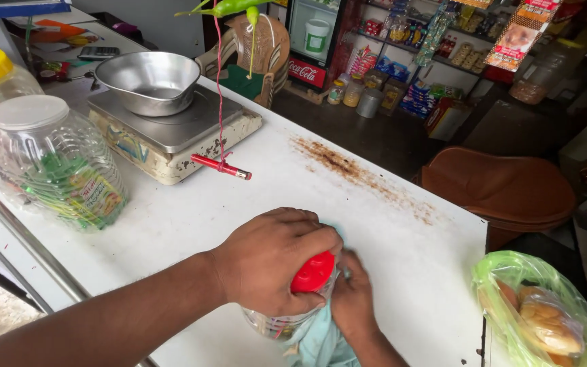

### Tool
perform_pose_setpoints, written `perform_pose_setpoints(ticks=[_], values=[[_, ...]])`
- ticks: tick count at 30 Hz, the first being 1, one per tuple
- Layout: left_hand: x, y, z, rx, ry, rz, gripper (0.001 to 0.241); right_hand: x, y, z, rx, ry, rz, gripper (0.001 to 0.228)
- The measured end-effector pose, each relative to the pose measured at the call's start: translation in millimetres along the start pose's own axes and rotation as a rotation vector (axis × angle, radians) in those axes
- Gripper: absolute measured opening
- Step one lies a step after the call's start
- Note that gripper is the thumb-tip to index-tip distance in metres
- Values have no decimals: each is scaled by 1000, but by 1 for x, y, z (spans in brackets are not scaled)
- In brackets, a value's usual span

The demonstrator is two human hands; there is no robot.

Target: The person removes the lid from a plastic jar and wipes the jar with a cloth before repeating the process with two other jars.

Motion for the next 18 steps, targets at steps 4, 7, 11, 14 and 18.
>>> perform_pose_setpoints(ticks=[4, 7, 11, 14, 18], values=[[2, -3, -3, 51, 33, -78, 55, 6, -14, 9, -402, 211, -92, 27], [0, 3, -11, -76, 81, -49, 59, -7, -31, -57, -521, 144, -81, 39], [2, 7, -18, -181, 164, -77, 62, -11, -36, -63, -369, -115, -109, 27], [-2, 7, -21, -281, 114, -73, 71, -5, -15, -24, -359, -84, -87, 33], [6, 5, -8, -315, -165, -9, 76, 6, 24, 25, -461, -21, -111, 40]])
Point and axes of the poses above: each hand's wrist, its own y-axis away from the middle knuckle, its own x-axis out of the back of the hand, z = x × y, the point moved 2 cm from there along -y, towards the middle knuckle, and after that the axes turned 2 degrees about -z, right-handed, at the moved point
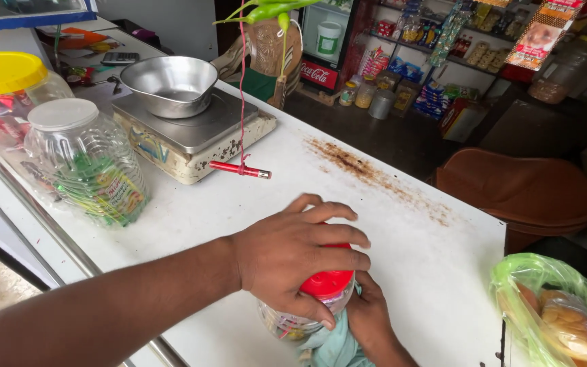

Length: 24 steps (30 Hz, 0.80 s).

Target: The person removes the lid from a plastic jar and wipes the jar with a cloth before repeating the process with two other jars.

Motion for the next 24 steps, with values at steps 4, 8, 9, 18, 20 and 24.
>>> perform_pose_setpoints(ticks=[4, 8, 9, 18, 20, 24], values=[[3, 5, 27, 409, -184, 43, 91, 3, 6, 14, 165, 50, 121, 37], [2, 24, 34, 982, 195, 19, 101, -21, 50, -51, 2, -12, 239, 31], [6, 27, 35, 937, 249, 76, 100, -30, 57, -77, -32, -117, 288, 31], [13, 33, 17, 765, 481, -92, 98, -37, 50, -100, 800, 437, 232, 28], [10, 36, 13, 764, 482, -108, 102, -13, 32, -43, 721, 469, 273, 32], [12, 35, 7, 726, 552, -160, 100, 12, 11, 15, 312, 530, 101, 40]])
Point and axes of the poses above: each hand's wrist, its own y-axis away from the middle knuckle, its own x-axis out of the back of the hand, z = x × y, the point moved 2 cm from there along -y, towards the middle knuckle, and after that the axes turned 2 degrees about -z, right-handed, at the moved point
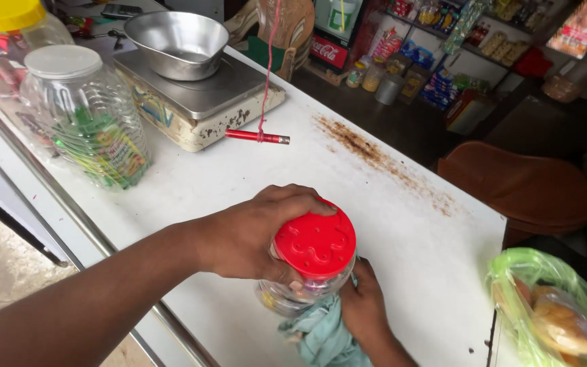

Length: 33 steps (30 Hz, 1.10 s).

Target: The person removes the lid from a plastic jar and wipes the jar with a cloth before repeating the process with two other jars.

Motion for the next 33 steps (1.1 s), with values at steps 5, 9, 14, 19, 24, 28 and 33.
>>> perform_pose_setpoints(ticks=[5, 9, 14, 19, 24, 28, 33], values=[[5, -6, -1, -74, -14, -64, 98, 34, -44, -104, -260, -505, 16, 39], [9, -9, 6, -38, 8, -158, 104, 35, -70, -113, -94, -507, -176, 35], [13, 5, -3, -191, -109, -62, 86, 13, -34, -21, -84, -54, -120, 34], [-6, 33, -9, -113, -92, 205, 70, 18, 3, 8, 50, 17, -81, 28], [-30, 31, 15, 248, 113, 515, 80, 18, -7, 36, -344, -324, -96, 36], [-25, 11, 23, 251, -37, 545, 94, 15, -8, 22, -354, -348, -156, 39], [-8, 2, 32, 404, 66, 350, 83, 19, 1, 31, -348, -517, -107, 43]])
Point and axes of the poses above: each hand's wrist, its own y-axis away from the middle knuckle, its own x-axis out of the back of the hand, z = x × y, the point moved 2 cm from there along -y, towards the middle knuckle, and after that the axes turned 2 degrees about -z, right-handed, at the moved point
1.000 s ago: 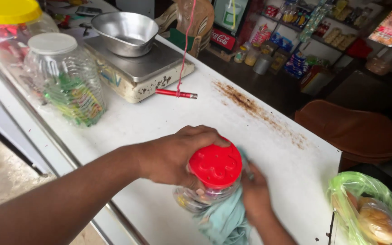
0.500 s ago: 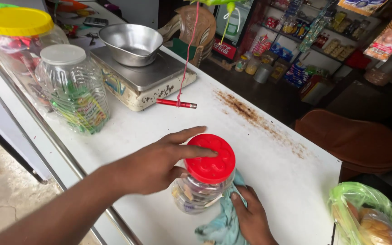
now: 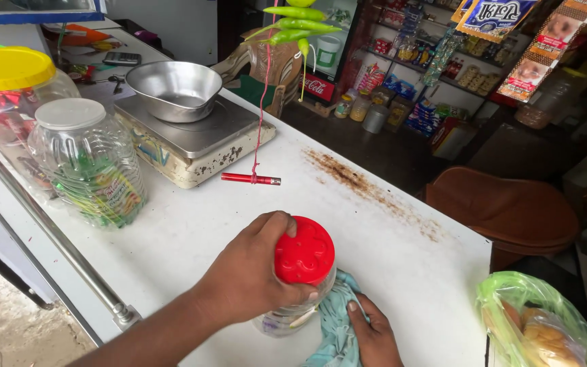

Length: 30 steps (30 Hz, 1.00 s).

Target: The person removes the lid from a plastic jar and wipes the jar with a cloth before repeating the process with two other jars.

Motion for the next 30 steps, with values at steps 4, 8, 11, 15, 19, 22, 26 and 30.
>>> perform_pose_setpoints(ticks=[4, 8, 11, 15, 19, 22, 26, 30], values=[[-3, -29, -49, -590, 153, -91, 63, 6, -4, 11, 34, -133, 30, 44], [16, -29, -26, -762, -104, -155, 45, 6, -5, 13, 25, -203, 101, 43], [11, -24, -9, -534, -148, -77, 43, -4, -4, 8, 1, -180, 149, 42], [-9, -30, -11, -254, -305, 127, 42, -31, 3, -30, 75, 63, 230, 38], [-17, -27, -16, -292, -348, 227, 36, -88, 38, -129, 351, 222, 231, 35], [-17, -28, -21, -404, -339, 306, 35, -104, 44, -157, 672, 345, 191, 31], [-18, -27, -26, -483, -349, 323, 29, -106, 45, -89, 917, 667, 318, 44], [-15, -30, -24, -541, -288, 302, 26, -78, 24, -7, 840, 784, 271, 51]])
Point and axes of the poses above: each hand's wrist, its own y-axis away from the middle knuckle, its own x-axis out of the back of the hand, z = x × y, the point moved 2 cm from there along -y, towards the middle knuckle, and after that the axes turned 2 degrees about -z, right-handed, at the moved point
